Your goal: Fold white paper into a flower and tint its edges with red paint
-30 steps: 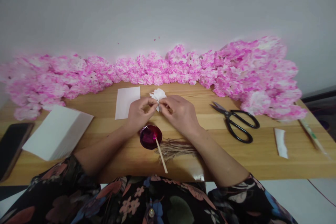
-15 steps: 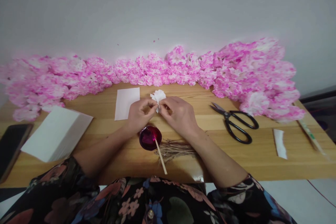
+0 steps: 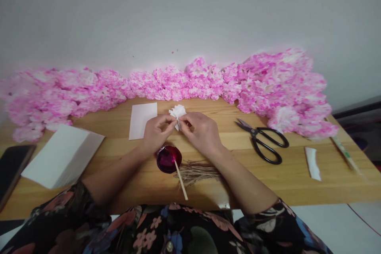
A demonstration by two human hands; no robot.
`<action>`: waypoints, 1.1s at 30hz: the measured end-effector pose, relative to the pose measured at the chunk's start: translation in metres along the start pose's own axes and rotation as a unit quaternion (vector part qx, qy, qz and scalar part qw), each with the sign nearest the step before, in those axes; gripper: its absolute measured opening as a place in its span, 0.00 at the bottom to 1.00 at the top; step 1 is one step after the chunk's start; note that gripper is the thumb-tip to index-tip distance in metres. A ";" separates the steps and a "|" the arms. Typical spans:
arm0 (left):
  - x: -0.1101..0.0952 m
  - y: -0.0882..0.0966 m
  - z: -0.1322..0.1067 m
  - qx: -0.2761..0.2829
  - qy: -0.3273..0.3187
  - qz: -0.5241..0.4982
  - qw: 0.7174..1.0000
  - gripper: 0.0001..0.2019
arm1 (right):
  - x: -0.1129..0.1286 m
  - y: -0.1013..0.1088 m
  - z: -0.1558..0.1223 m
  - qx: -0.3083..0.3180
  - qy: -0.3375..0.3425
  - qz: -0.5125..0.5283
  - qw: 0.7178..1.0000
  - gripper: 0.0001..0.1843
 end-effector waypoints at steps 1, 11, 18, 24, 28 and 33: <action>0.000 0.000 0.000 -0.002 -0.002 -0.001 1.000 0.06 | 0.000 0.000 0.000 -0.003 0.006 -0.003 1.000 0.06; 0.000 -0.001 -0.001 -0.001 0.002 0.006 1.000 0.04 | 0.003 0.000 -0.001 0.000 0.027 -0.025 0.999 0.08; -0.001 0.000 0.000 0.002 0.009 -0.005 1.000 0.05 | 0.003 0.001 0.000 -0.003 0.028 -0.022 0.999 0.08; -0.001 0.000 0.000 -0.002 0.010 -0.016 1.000 0.04 | 0.003 0.000 -0.001 -0.002 0.037 -0.030 0.999 0.09; -0.001 0.000 -0.001 -0.005 0.017 -0.006 1.000 0.05 | 0.003 -0.001 -0.001 -0.003 0.045 -0.032 0.998 0.09; 0.000 -0.001 -0.001 0.006 0.018 -0.012 1.000 0.05 | 0.003 -0.001 -0.001 -0.006 0.043 -0.037 0.998 0.08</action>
Point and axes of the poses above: each hand's wrist, its own z-axis towards the middle knuckle, its own y-axis out of the back of the hand, x = y × z, the point moved 1 cm from there along z, towards the middle knuckle, and after that the axes turned 4 degrees about -x, right-handed, at the moved point
